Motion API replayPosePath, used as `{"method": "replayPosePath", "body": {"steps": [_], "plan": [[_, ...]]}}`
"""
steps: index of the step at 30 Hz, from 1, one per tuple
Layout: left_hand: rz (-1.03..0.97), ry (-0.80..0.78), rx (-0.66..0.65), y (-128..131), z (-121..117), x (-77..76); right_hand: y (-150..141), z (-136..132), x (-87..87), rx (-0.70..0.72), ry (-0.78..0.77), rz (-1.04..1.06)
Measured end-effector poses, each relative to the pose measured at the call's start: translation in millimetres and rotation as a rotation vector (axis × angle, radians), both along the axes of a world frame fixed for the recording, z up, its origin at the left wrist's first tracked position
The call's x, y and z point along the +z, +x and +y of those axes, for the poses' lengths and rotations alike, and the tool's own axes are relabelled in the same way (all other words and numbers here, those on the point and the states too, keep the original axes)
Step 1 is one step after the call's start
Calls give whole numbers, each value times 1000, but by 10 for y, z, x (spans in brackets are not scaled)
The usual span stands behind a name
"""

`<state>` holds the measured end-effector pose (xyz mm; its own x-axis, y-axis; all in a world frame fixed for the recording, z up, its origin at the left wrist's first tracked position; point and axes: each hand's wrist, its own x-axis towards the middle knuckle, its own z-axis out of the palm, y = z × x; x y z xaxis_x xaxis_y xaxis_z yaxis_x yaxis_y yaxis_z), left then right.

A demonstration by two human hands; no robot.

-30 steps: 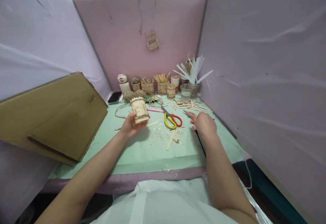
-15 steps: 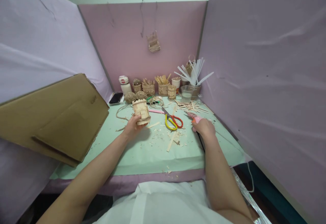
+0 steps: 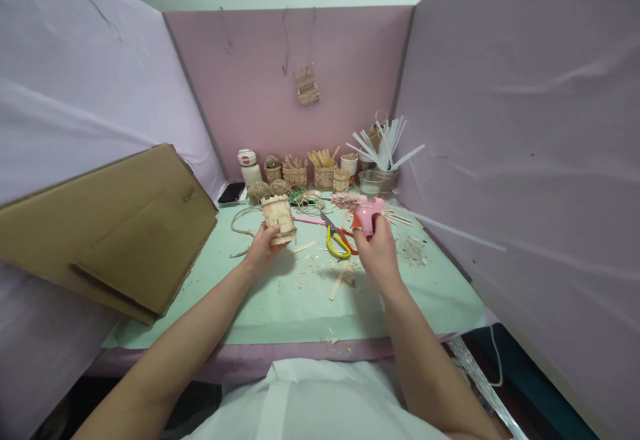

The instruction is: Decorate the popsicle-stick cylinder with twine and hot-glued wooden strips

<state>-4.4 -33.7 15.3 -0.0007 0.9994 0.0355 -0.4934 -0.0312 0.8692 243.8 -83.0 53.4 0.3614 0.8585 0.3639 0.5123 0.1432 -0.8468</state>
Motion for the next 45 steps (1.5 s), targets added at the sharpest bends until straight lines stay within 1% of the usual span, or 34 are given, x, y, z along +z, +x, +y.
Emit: {"method": "replayPosePath", "body": {"steps": [3, 5, 7, 10, 14, 20, 23, 27, 31, 35, 42, 45], "plan": [[-6, 10, -1, -2, 4, -10, -115, -74, 18, 244, -86, 264], [-11, 13, 2, -1, 6, -17, -176, -109, 21, 341, -98, 412], [-16, 14, -2, 0, 8, -22, -232, -142, 25, 384, -82, 470], [-19, 16, -11, 4, 8, -22, -310, -195, 40, 420, -49, 483], [-26, 13, 1, 13, 8, -23, -401, -258, 46, 495, -73, 501], [-61, 18, -31, 10, 28, -37, -474, -280, -22, 510, -21, 380], [-91, 1, -57, -2, 36, -30, -471, -282, -47, 515, -26, 329], [-109, -40, -90, -11, 26, -11, -452, -293, -45, 511, -30, 284], [-111, -45, -108, -9, 3, -1, -447, -308, -41, 506, -9, 276], [-107, -49, -135, -11, -9, 5, -465, -336, -27, 484, -25, 227], [-84, 14, -126, 8, 21, -37, -547, -368, -35, 490, -59, 153], [-61, 57, -88, 19, 61, -83, -576, -367, -61, 483, -68, 96]]}}
